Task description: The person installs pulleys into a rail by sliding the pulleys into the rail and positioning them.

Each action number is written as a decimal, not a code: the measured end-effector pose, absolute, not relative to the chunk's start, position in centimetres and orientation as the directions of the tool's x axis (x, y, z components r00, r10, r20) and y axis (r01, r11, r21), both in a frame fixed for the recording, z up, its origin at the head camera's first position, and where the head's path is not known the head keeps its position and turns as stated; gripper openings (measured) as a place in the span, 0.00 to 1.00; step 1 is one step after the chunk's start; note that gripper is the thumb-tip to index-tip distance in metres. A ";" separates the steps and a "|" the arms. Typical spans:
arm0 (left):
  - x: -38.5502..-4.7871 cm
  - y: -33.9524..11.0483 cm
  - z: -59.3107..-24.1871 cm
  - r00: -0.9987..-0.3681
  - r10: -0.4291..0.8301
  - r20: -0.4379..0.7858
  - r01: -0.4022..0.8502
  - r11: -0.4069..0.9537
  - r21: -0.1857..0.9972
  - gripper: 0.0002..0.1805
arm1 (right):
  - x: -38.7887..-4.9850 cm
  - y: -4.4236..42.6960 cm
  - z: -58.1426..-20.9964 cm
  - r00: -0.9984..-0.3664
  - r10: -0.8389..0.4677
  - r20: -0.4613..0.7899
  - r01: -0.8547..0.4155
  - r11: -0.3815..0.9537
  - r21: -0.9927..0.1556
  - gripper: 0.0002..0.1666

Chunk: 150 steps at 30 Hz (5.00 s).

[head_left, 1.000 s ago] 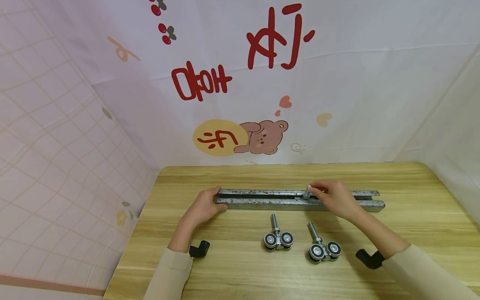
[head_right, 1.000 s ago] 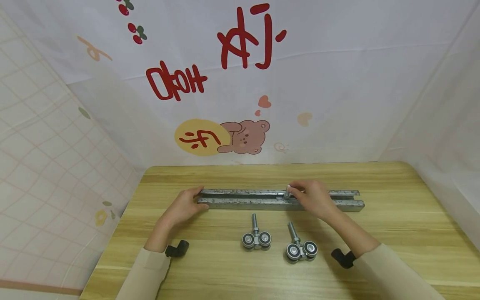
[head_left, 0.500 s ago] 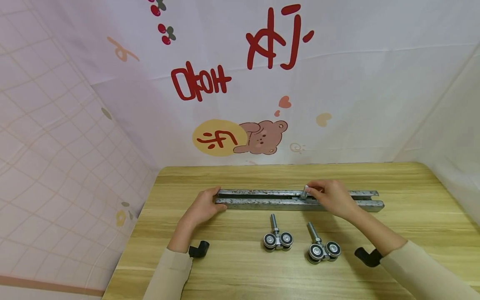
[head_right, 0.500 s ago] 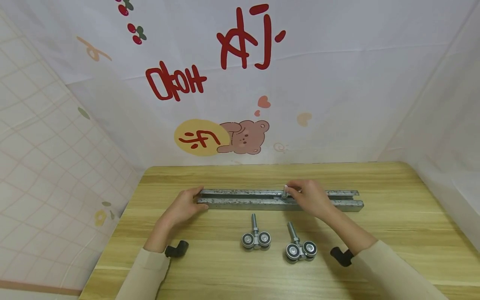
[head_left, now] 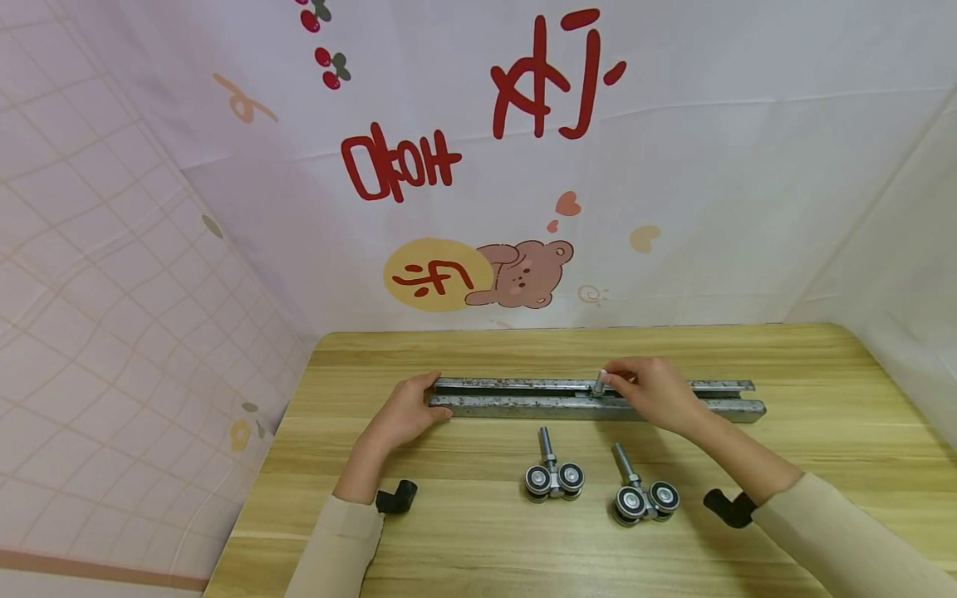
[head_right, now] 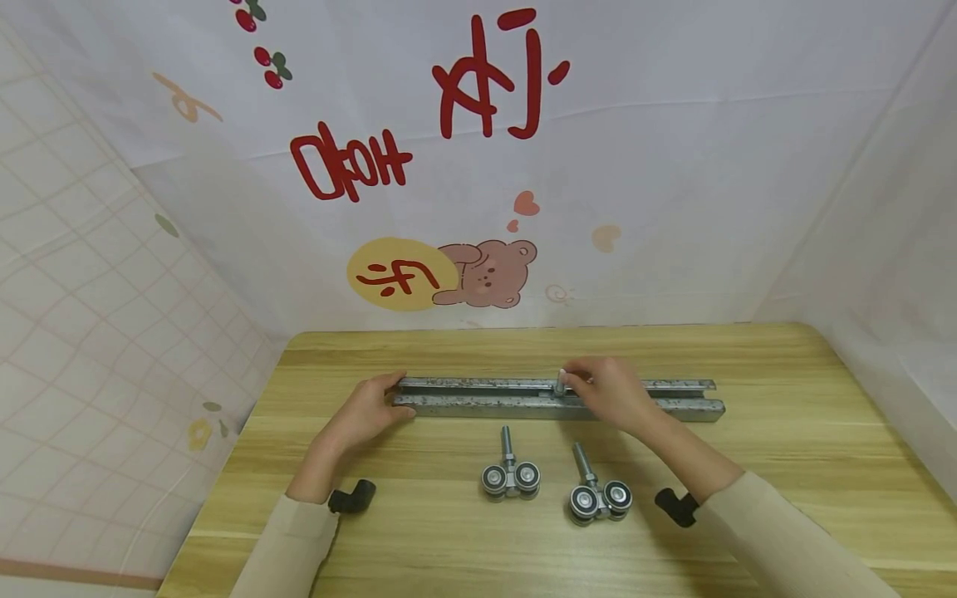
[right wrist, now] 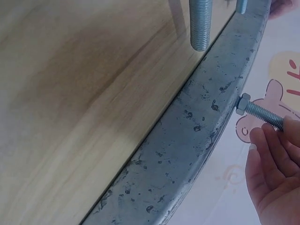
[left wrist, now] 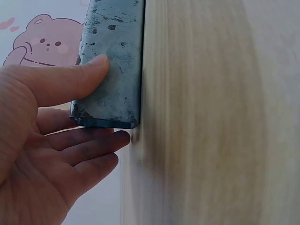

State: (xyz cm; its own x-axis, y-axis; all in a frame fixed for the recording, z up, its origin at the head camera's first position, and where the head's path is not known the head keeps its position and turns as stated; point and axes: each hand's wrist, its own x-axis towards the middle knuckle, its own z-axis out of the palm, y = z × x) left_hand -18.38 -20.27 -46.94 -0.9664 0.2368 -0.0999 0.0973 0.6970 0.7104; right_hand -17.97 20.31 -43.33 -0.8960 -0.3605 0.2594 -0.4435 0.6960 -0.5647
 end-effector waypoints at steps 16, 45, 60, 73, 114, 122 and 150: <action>-18.3 -20.3 -46.9 -0.965 0.242 -0.099 0.097 0.683 0.724 0.43 | -18.2 19.5 -42.9 -0.893 -0.384 0.234 -0.446 0.690 -0.570 0.10; -18.3 -20.4 -47.1 -0.965 0.246 -0.096 0.104 0.688 0.718 0.43 | -18.7 18.0 -43.0 -0.867 -0.429 0.251 -0.493 0.673 -0.552 0.06; -18.3 -20.3 -46.9 -0.965 0.243 -0.096 0.102 0.689 0.718 0.42 | -18.9 16.8 -43.1 -0.867 -0.435 0.244 -0.494 0.679 -0.543 0.06; -18.3 -20.3 -46.9 -0.964 0.245 -0.102 0.100 0.690 0.717 0.43 | -19.0 15.9 -43.0 -0.832 -0.476 0.287 -0.554 0.671 -0.493 0.06; -18.2 -20.2 -46.5 -0.963 0.246 -0.113 0.093 0.692 0.715 0.43 | -19.4 12.4 -42.4 -0.811 -0.511 0.286 -0.582 0.653 -0.485 0.09; -17.8 -20.0 -46.7 -0.966 0.235 -0.112 0.084 0.691 0.718 0.43 | -19.3 12.0 -42.4 -0.811 -0.516 0.277 -0.580 0.641 -0.503 0.09; -17.4 -19.8 -46.8 -0.966 0.232 -0.110 0.086 0.696 0.713 0.43 | -19.6 9.8 -42.4 -0.784 -0.556 0.274 -0.611 0.620 -0.492 0.08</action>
